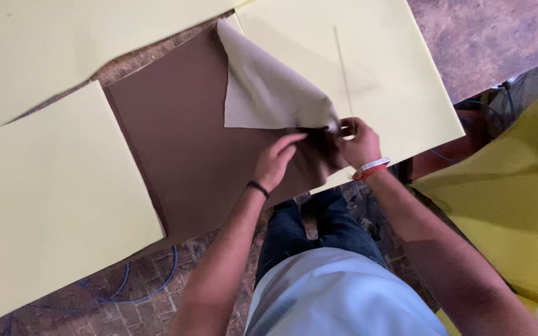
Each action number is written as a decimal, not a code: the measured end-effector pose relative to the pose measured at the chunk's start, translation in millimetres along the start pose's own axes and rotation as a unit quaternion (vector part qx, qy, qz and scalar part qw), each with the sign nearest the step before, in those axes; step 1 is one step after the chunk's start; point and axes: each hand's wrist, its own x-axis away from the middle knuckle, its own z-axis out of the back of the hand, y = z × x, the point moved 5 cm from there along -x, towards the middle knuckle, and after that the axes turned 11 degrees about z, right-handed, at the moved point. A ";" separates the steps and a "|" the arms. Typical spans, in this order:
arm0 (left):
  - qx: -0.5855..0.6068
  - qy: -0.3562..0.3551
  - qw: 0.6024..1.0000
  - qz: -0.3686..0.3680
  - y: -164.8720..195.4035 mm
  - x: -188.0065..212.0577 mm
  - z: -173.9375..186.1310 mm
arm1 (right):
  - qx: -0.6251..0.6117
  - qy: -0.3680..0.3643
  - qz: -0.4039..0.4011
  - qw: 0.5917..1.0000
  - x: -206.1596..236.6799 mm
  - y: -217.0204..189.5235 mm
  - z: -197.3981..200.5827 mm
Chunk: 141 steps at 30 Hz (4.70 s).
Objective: The person spreads a beige fabric over a brown foam sheet on the workbench, smooths the fabric flat with both hands, and uses a long knife to cut the foam sheet into sections, repositioning the fabric and foam pieces between cuts.
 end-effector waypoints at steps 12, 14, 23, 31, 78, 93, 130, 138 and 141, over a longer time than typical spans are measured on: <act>-0.533 0.268 0.799 -0.068 -51.8 -23.0 -60.7 | -0.119 0.099 -0.148 0.977 -31.2 51.2 62.2; -0.521 0.266 0.807 -0.081 -41.2 -35.6 -72.9 | -0.116 0.062 -0.170 0.977 -32.0 58.3 65.9; -0.518 0.261 0.807 -0.112 -2.9 -60.6 -101.3 | -0.063 -0.039 -0.123 0.990 -13.8 112.8 84.4; -0.524 0.233 0.817 -0.059 14.9 -75.6 -123.7 | -0.025 0.077 -0.123 0.989 -21.7 152.0 128.5; -0.519 0.294 0.802 0.033 81.0 -250.6 147.4 | 0.160 -0.117 -0.075 0.977 -244.5 -28.1 -30.3; -0.513 0.305 0.802 -0.025 90.2 -273.2 139.4 | 0.092 -0.038 -0.040 0.994 -331.4 -82.6 -72.3; -0.439 0.330 0.836 -0.007 213.8 -378.3 -91.9 | -0.069 -0.050 0.056 0.995 -379.3 80.2 102.5; -0.319 0.430 0.844 0.006 133.5 -274.9 -5.4 | 0.180 -0.101 0.015 0.978 -431.1 15.8 57.1; -0.360 0.440 0.806 0.163 84.5 -228.6 11.6 | 0.182 -0.128 0.033 0.974 -439.6 12.7 41.7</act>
